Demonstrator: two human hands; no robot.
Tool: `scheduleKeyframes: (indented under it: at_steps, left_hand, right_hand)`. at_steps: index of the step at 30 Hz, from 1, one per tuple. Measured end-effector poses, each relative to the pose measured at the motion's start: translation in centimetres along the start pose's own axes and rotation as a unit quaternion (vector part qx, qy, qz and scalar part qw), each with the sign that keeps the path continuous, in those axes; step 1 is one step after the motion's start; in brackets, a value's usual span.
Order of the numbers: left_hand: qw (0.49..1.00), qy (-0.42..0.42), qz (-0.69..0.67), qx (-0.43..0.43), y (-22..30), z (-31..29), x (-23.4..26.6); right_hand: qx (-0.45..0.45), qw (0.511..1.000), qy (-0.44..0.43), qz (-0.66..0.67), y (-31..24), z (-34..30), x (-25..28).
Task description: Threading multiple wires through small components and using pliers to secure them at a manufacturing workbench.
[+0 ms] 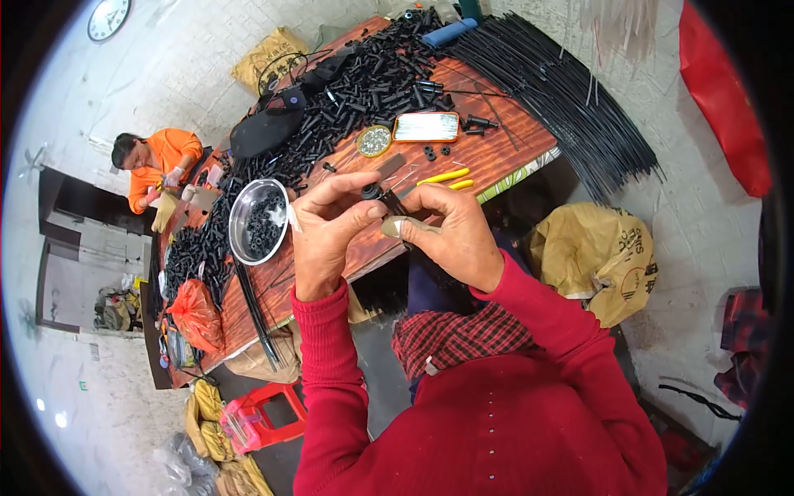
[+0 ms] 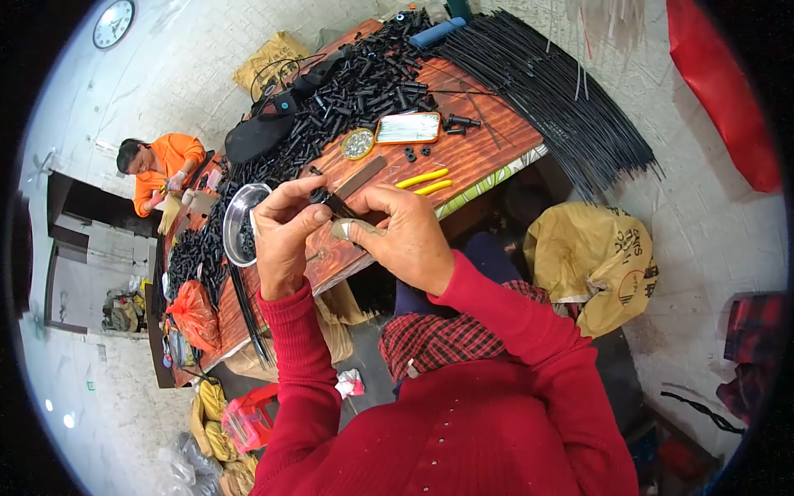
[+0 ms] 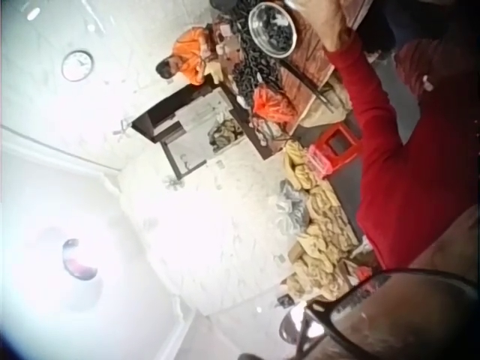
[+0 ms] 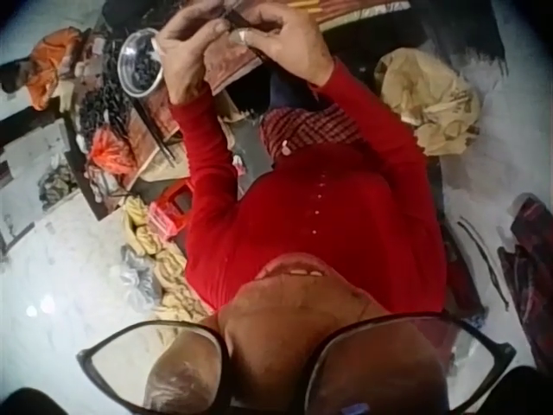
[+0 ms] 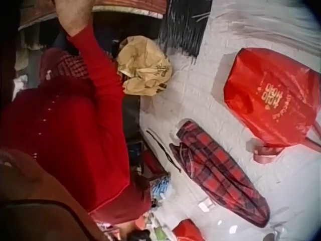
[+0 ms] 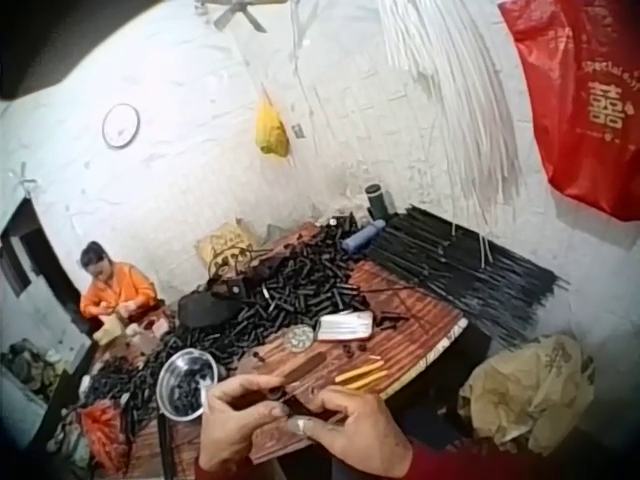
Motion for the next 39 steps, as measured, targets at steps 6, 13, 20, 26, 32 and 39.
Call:
scheduleKeyframes:
  at_steps: [6,13,20,26,32,39]
  left_hand:
    - [0.999,0.017,-0.025,-0.015,-1.2,0.1,0.8]
    - [0.996,0.033,-0.078,-0.012,-2.1,0.1,1.2]
    - [0.999,0.025,-0.046,-0.013,-2.3,0.4,1.5]
    - [0.999,-0.021,-0.028,-0.030,-2.3,0.2,1.8]
    - [0.997,0.028,0.057,-0.037,-1.1,-1.0,-0.1]
    - [0.996,0.069,0.030,-0.037,-0.3,-1.6,-1.1]
  right_hand:
    - [0.029,0.999,0.027,-0.005,-0.2,-0.6,0.0]
    - [0.057,0.994,-0.009,-0.095,-0.5,0.0,0.1]
    - [-0.004,0.999,-0.048,0.014,1.5,1.7,0.9]
    - [-0.054,0.997,-0.045,0.018,1.8,1.9,0.9]
    - [-0.009,0.993,-0.003,-0.120,0.1,1.3,0.7]
    - [0.004,0.989,0.033,-0.143,-0.7,0.5,0.0]
Point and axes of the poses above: each hand's wrist, its own z-axis towards the middle knuckle, its own x-axis out of the back of the hand, y = z × x, the point moved 1 cm from there along z, towards the middle knuckle, and after that the axes turned 3 degrees about z, right-handed, at the moved point
